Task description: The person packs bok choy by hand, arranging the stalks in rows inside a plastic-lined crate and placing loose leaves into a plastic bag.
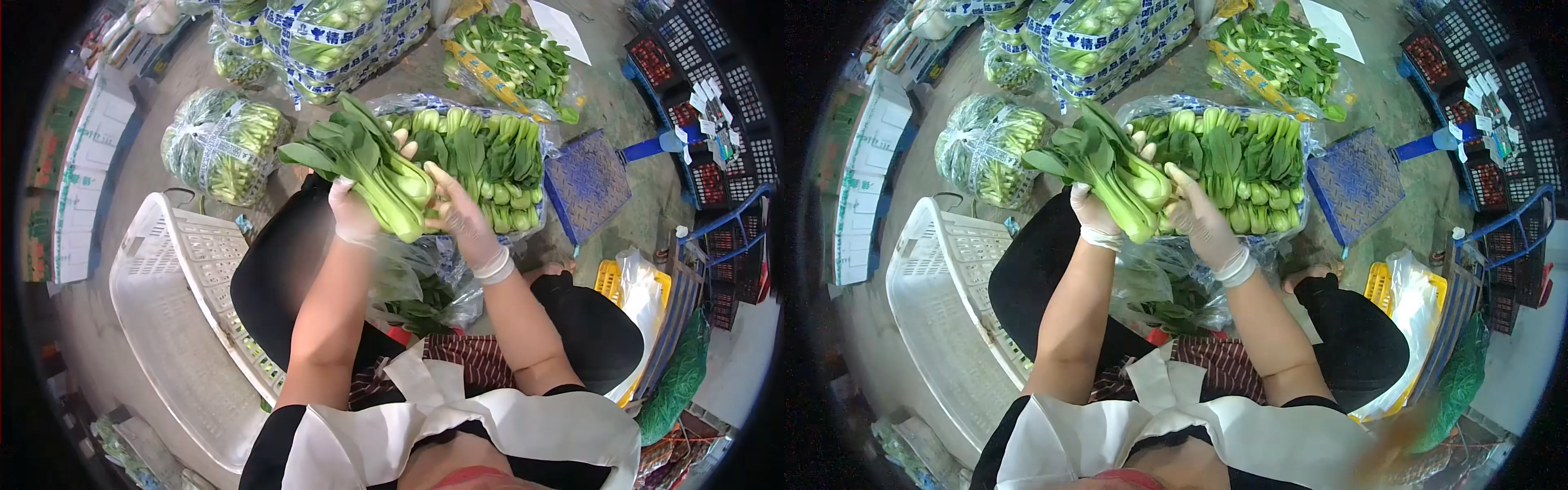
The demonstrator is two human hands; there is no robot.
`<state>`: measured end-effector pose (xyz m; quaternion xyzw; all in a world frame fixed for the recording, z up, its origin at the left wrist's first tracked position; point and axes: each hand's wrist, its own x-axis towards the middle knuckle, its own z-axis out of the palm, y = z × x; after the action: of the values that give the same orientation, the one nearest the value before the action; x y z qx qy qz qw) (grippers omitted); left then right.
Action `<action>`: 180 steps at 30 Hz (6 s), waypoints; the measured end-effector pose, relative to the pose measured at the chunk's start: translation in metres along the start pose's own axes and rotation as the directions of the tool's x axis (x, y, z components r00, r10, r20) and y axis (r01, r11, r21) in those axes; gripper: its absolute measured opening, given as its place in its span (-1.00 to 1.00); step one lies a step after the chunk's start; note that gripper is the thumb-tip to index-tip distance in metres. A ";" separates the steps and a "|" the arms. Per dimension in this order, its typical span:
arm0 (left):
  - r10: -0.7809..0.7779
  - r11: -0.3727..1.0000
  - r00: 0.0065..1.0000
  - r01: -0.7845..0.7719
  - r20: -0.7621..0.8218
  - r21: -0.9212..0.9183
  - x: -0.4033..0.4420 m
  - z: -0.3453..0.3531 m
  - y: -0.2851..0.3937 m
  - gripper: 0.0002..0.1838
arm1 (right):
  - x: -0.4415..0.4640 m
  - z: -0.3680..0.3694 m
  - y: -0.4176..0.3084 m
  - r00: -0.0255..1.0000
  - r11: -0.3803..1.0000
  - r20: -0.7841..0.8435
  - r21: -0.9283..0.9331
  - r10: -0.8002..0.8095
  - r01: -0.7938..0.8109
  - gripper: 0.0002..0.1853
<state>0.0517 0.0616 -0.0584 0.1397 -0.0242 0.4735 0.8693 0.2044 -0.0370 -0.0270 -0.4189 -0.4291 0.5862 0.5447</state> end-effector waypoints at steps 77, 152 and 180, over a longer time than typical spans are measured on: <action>0.822 0.350 0.565 -0.404 -0.070 0.845 -0.215 0.116 0.258 -0.10 | -0.119 -0.012 0.153 0.734 0.124 -0.194 -0.927 0.651 -0.355 -0.60; -0.238 -0.966 0.508 -0.030 -0.828 0.258 -0.068 0.056 0.032 0.44 | -0.044 -0.025 0.036 0.860 0.578 -0.080 -0.708 0.505 -0.405 -0.69; -0.221 -0.957 0.472 0.065 -0.854 0.284 -0.065 0.050 0.040 0.38 | 0.104 -0.056 0.076 0.965 -0.031 -0.038 -0.999 0.261 -0.031 -0.68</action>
<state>-0.0130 0.0155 -0.0128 0.7895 0.4288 -0.3649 0.2444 0.2311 0.0668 -0.1179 -0.6743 -0.7129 0.1920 -0.0176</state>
